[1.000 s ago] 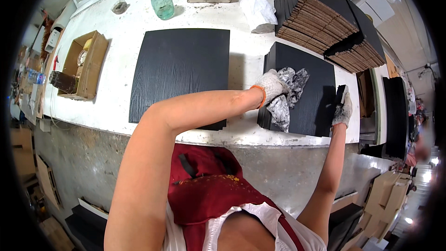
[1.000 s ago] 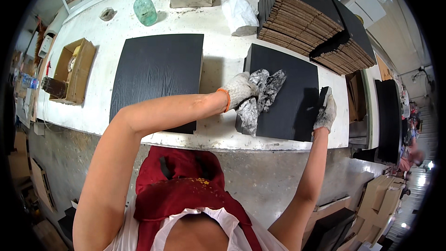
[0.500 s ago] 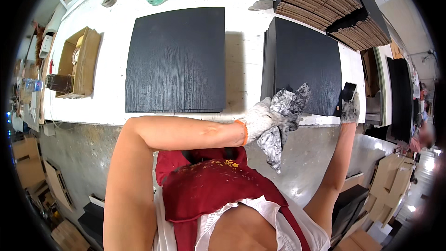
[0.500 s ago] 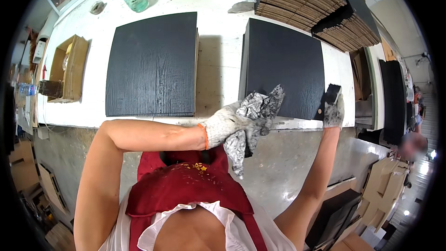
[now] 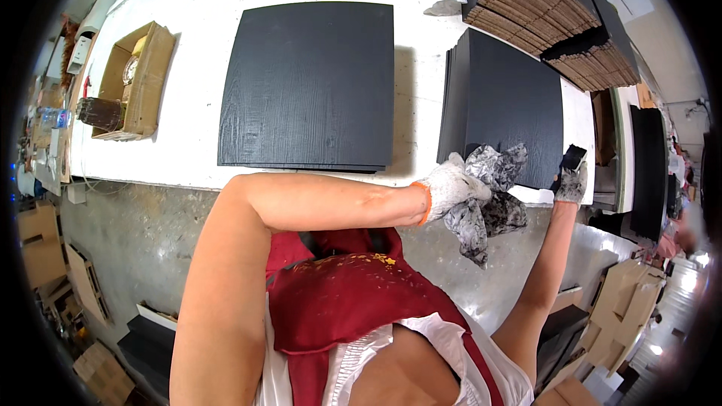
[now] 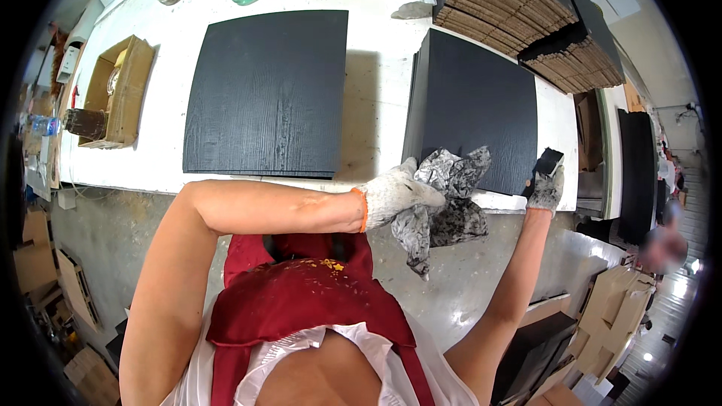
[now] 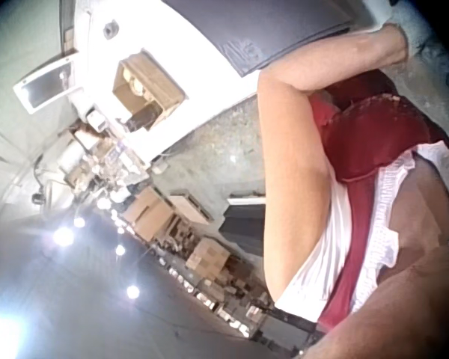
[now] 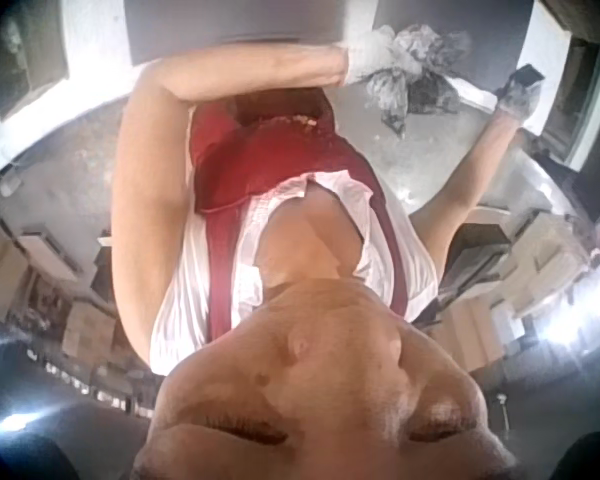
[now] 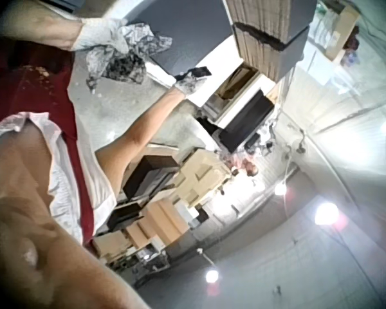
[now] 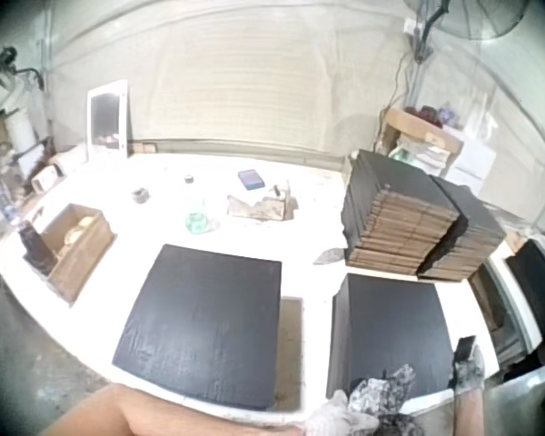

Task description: The person wipes the surface of black rectangular wood panels with a cloth. They handle the panels one at a time, wiping the top surface and edges, then placing them into a stack. The person repeats this process for multiple panels throughout the clip.

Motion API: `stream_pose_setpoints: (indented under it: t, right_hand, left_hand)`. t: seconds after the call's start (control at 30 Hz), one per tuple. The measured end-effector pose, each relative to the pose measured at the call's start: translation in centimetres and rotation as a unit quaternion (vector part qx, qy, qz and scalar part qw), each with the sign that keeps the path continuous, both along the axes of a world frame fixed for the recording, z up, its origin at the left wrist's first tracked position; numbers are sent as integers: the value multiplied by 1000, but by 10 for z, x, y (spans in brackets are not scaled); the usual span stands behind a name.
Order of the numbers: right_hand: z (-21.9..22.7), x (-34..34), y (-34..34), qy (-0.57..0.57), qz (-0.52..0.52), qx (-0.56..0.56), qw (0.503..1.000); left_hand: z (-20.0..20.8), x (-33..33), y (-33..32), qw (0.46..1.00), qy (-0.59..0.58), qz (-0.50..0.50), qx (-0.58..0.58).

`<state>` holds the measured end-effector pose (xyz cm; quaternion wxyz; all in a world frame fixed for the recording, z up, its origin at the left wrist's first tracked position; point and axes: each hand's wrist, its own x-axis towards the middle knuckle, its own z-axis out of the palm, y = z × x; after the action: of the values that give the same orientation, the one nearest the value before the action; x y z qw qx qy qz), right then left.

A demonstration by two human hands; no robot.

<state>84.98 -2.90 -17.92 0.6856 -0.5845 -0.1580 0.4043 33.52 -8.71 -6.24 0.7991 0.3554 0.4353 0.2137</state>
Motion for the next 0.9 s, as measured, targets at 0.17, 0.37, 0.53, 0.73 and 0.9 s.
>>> stream_pose_setpoints:
  t: [0.17,0.37,0.53,0.73,0.9]
  right_hand:
    - [65,-83,-10,-18,35,115,993]
    - [138,-200,-49,-102,-33,140,984]
    - [160,-408,-48,-83,130,150,976]
    - [125,-577,-15,-204,100,85,970]
    - [128,-594,-27,-259,86,16,962]
  left_hand:
    - [28,-43,-21,945,-299,131,-10]
    - [100,-194,26,947,-177,77,255]
    - [53,-279,57,797,174,-168,554]
    - [25,-303,56,605,297,-265,689]
    - [-10,-295,138,556,342,-156,741]
